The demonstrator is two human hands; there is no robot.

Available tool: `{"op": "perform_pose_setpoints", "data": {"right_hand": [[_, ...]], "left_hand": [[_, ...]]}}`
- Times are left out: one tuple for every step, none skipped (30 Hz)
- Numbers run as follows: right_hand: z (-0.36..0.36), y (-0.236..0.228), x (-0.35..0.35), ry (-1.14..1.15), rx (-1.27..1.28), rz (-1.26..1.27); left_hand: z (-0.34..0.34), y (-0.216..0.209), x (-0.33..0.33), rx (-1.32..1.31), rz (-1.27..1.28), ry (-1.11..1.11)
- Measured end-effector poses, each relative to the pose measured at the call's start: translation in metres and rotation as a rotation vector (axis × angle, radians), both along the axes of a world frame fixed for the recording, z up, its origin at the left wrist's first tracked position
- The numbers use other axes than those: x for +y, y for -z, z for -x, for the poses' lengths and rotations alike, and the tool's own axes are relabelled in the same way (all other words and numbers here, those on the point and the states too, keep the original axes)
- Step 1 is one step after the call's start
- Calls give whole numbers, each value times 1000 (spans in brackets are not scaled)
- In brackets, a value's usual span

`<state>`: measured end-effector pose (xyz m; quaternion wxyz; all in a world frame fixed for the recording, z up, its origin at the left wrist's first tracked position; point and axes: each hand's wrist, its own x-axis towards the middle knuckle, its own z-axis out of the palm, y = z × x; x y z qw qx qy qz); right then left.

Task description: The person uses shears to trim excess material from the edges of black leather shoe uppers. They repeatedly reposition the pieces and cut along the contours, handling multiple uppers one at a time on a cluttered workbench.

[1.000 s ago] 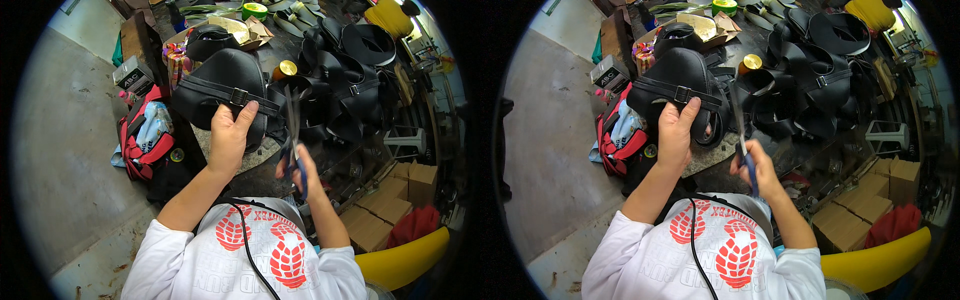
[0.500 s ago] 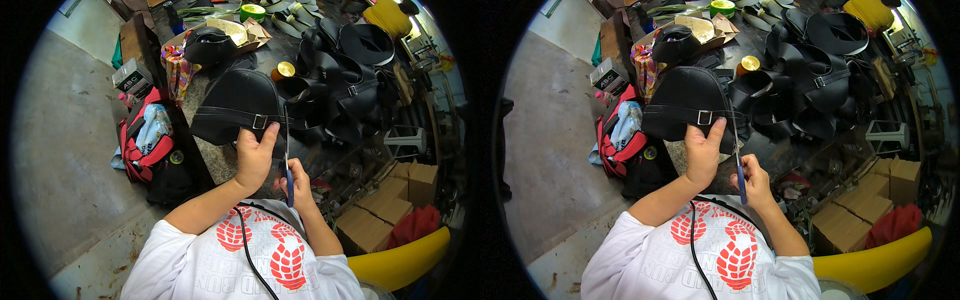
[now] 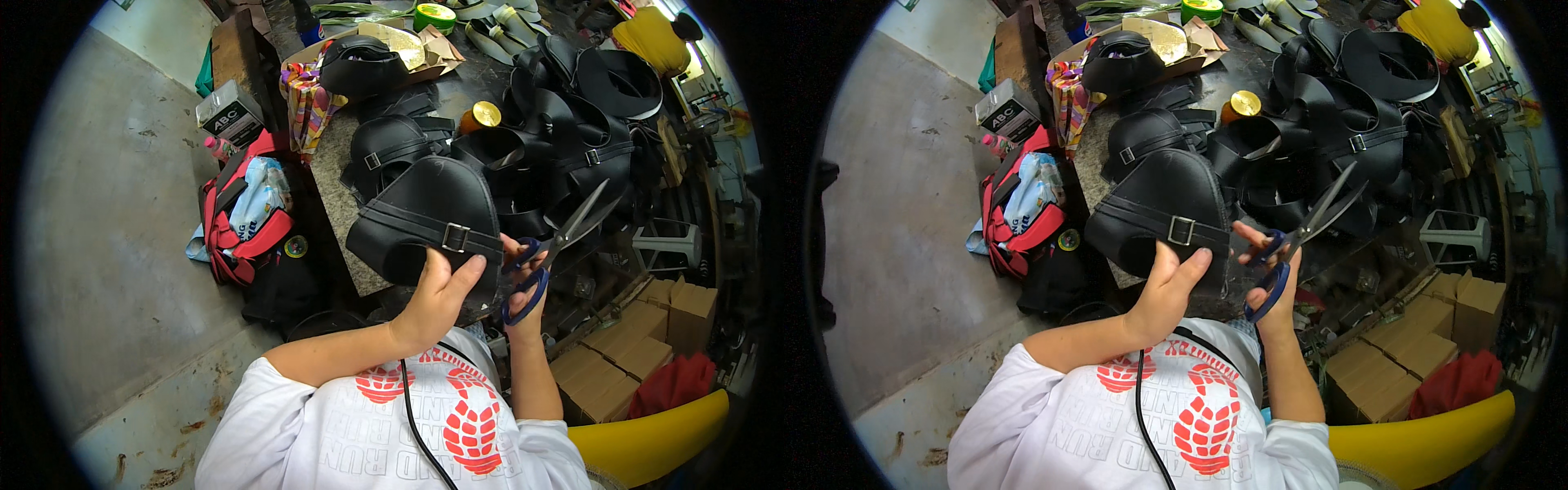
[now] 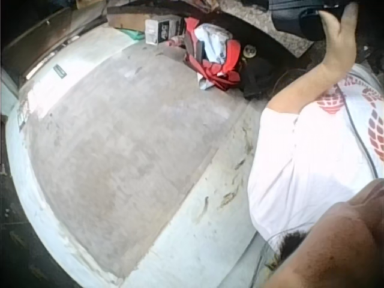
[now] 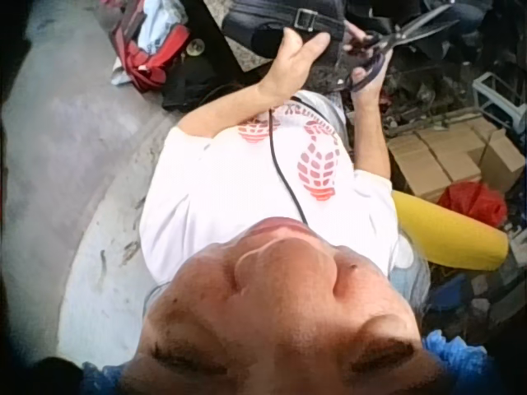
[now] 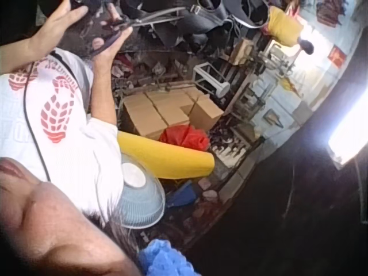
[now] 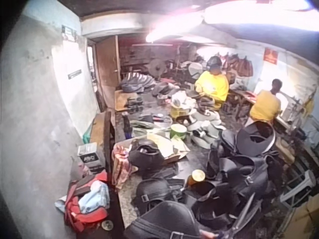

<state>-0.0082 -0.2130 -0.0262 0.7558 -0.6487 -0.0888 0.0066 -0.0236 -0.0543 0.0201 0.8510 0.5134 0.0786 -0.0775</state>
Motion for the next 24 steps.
{"op": "perform_pose_setpoints", "data": {"right_hand": [[0,1,3,-72,35,-44],[1,3,8,-143,70,-87],[4,4,14,-218,81,-143],[3,7,21,-250,157,-95],[-1,11,27,-267,221,14],[-3,15,35,-254,277,42],[-6,20,41,-240,327,71],[-12,24,44,-205,362,59],[-19,29,47,-168,394,46],[-26,34,48,-148,382,19],[-32,38,48,-95,449,51],[-37,42,48,-62,475,71],[-40,45,48,-16,517,105],[-42,47,51,-14,564,45],[-42,47,49,-67,543,41],[-42,46,47,-91,578,84],[-42,44,45,-101,648,150],[-40,39,40,-111,637,107],[-38,35,34,-106,664,117],[-39,31,26,-120,675,107],[-39,28,21,-143,664,80],[-38,29,21,-106,683,60],[-39,32,20,-92,690,109],[-41,37,23,-75,677,148]], "left_hand": [[2,2,2,-3,112,-53],[1,5,5,36,216,-87],[-1,10,8,50,336,-123],[-10,18,11,66,334,-232],[-20,27,14,44,375,-313],[-32,35,18,114,314,-343],[-42,43,23,169,271,-369],[-49,51,33,95,0,-261],[-55,57,44,146,-273,-133],[-59,61,61,69,-642,27],[-61,64,70,13,-531,48],[-60,65,74,-83,-729,16],[-60,65,77,-124,-925,7],[-55,63,77,-195,-1082,63],[-51,59,77,-170,-1111,171],[-48,53,76,-243,-1169,179],[-46,47,74,-335,-1220,187],[-41,40,72,-350,-1252,212],[-35,34,70,-347,-1283,249],[-32,29,68,-372,-1316,254],[-31,27,67,-315,-1359,323],[-31,26,64,-286,-1403,364],[-30,27,64,-276,-1447,385],[-36,31,62,-231,-1507,405]]}}
